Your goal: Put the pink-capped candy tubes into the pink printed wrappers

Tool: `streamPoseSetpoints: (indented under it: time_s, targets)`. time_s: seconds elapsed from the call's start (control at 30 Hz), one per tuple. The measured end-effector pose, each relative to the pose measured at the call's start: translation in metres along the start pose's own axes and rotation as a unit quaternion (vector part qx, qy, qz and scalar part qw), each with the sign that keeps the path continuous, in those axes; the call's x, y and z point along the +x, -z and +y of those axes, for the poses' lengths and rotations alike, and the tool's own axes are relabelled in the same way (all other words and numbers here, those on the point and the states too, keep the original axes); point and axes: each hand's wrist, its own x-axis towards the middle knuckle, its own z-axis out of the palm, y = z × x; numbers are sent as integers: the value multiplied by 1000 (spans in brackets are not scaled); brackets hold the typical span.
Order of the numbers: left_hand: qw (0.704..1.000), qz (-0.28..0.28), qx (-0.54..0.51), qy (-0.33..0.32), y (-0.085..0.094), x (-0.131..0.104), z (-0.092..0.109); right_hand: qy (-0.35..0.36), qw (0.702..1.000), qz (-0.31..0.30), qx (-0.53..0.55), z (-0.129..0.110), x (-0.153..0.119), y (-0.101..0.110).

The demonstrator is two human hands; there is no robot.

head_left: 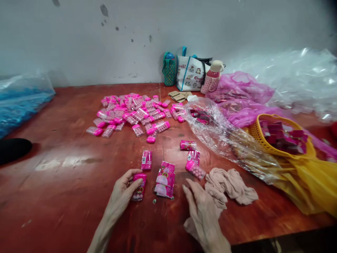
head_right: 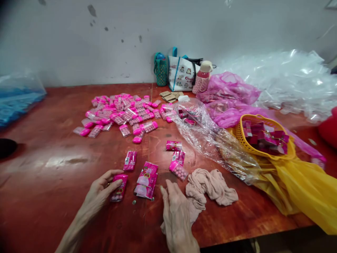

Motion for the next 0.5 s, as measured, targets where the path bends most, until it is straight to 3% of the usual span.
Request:
streamPoseSetpoints:
  time_s: [0.13,0.27,0.37,0.5]
  targets:
    - [1000,15,10,12,1,1,2,52,997,-5,-53,8,0,-2]
    - [999,20,28,13,7,2,3,-79,984,17,-159,5,38,11]
    - [999,25,22,25,6,2,2,-77,975,32,-207,12,56,16]
    - [997,42,56,13,5,2,-6,-81,985,33,-147,20,56,14]
